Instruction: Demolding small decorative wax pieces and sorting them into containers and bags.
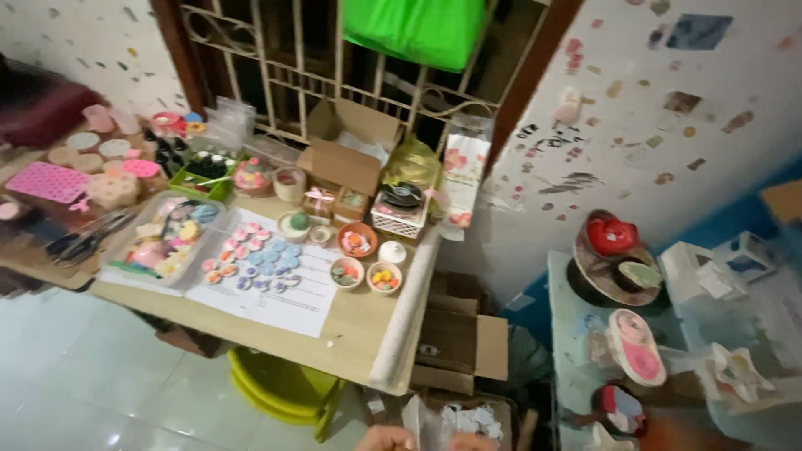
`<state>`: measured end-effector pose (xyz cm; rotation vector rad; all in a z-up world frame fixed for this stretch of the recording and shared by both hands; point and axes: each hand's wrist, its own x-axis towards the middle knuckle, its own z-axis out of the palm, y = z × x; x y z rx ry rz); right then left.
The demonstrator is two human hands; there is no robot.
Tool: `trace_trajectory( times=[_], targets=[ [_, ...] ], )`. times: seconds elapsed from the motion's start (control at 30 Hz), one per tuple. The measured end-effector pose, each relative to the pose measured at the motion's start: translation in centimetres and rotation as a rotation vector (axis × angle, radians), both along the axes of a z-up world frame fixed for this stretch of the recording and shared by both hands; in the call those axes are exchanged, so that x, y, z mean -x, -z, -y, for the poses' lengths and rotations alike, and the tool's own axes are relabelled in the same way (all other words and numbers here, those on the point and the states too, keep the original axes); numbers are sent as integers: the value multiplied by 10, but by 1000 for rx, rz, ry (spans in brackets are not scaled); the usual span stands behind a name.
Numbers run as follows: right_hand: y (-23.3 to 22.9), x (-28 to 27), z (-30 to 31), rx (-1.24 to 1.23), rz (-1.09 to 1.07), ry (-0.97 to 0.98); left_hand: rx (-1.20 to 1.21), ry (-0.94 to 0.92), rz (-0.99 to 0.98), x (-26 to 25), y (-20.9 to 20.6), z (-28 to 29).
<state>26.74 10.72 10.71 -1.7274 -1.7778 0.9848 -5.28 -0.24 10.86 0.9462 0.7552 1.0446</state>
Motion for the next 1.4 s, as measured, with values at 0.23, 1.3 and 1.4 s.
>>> trace_trajectory(
  times=[0.23,1.3,1.4],
  targets=[
    [-183,208,90,-33,200,40,192,-84,-65,135,-115,59],
    [-205,911,114,1350,-1652,-1093,-63,-1407,-839,757,-240,155],
    [-200,968,109,1375,-1560,-1145,-219,-1074,-660,846,-277,122]
  ],
)
